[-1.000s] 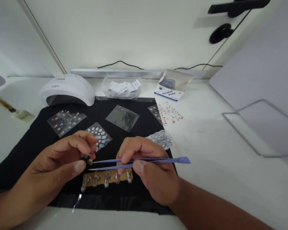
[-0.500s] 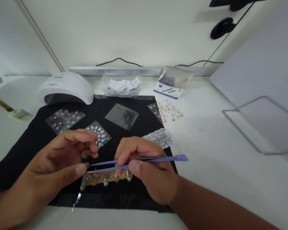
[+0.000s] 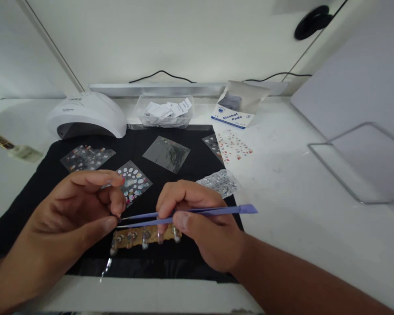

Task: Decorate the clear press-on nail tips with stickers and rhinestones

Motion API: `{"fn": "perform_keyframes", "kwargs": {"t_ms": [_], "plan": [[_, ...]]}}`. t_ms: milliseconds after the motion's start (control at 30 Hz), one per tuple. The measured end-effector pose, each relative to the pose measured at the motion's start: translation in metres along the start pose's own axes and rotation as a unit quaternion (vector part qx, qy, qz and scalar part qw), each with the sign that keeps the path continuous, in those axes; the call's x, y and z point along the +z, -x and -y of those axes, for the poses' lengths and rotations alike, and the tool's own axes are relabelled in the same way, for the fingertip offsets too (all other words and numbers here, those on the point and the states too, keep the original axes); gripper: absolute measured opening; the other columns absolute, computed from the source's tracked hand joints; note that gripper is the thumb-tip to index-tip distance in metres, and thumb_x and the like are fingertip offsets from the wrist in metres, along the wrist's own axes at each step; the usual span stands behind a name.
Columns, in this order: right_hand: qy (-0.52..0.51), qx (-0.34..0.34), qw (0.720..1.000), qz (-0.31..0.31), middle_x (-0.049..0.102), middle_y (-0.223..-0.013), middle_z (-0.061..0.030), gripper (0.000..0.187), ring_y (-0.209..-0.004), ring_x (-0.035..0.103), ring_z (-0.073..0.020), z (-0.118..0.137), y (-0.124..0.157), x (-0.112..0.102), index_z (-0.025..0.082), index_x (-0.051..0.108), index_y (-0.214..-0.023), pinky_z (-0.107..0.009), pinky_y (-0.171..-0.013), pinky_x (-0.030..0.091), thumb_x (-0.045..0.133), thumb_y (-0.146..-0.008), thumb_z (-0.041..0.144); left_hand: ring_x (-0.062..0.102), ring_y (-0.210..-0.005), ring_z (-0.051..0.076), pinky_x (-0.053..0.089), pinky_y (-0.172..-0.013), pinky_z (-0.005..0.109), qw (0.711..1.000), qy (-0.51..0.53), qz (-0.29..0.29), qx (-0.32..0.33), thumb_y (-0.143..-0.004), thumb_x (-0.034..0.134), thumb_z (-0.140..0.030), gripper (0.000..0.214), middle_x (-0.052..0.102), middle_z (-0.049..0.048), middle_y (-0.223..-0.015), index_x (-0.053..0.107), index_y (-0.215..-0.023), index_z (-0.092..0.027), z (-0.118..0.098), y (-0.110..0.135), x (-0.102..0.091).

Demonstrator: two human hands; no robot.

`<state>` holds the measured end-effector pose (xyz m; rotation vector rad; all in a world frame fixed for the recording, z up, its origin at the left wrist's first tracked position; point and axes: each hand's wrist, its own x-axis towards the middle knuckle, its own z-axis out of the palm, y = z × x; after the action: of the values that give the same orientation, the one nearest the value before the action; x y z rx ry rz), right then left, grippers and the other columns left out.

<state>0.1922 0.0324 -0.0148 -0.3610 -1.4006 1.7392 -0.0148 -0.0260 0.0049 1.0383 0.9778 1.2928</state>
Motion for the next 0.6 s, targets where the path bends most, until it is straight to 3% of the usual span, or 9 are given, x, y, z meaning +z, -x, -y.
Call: {"fn": "perform_keyframes", "kwargs": {"t_ms": [267,433,600], "plan": [[0.005,0.000,1.000,0.001,0.063,-0.073,-0.0025,0.015,-0.065,0.061,-0.0179,0.0010,-0.0003,-0.0005,0.021,0.073,-0.093,-0.033,-0.055,0.049,0.063,-0.093,0.033,0.059,-0.075,0.010,0.051,-0.065,0.016,1.000,0.005,0.010,-0.012,-0.081,0.073,-0.004,0.039,0.066,-0.0018,-0.081,0.069,-0.109,-0.032,-0.0004,-0.0005,0.0003],[-0.004,0.006,1.000,-0.004,0.063,-0.072,-0.0024,0.015,-0.066,0.060,-0.0184,0.0007,-0.0006,0.0004,0.022,0.073,-0.092,-0.033,-0.055,0.049,0.064,-0.092,0.033,0.058,-0.075,0.009,0.052,-0.069,0.018,1.000,0.002,-0.014,-0.005,-0.079,0.075,-0.003,0.041,0.066,-0.0030,-0.082,0.070,-0.106,-0.033,-0.0002,-0.0007,-0.0002],[-0.019,-0.010,1.000,-0.018,0.064,-0.072,-0.0022,0.015,-0.066,0.059,-0.0172,0.0025,-0.0043,-0.0030,0.021,0.073,-0.092,-0.034,-0.062,0.049,0.062,-0.093,0.032,0.060,-0.079,0.010,0.054,-0.073,0.022,0.997,0.068,0.013,-0.030,-0.080,0.072,-0.006,0.041,0.066,-0.0002,-0.109,0.068,-0.112,-0.032,0.0016,-0.0033,-0.0050]]}}
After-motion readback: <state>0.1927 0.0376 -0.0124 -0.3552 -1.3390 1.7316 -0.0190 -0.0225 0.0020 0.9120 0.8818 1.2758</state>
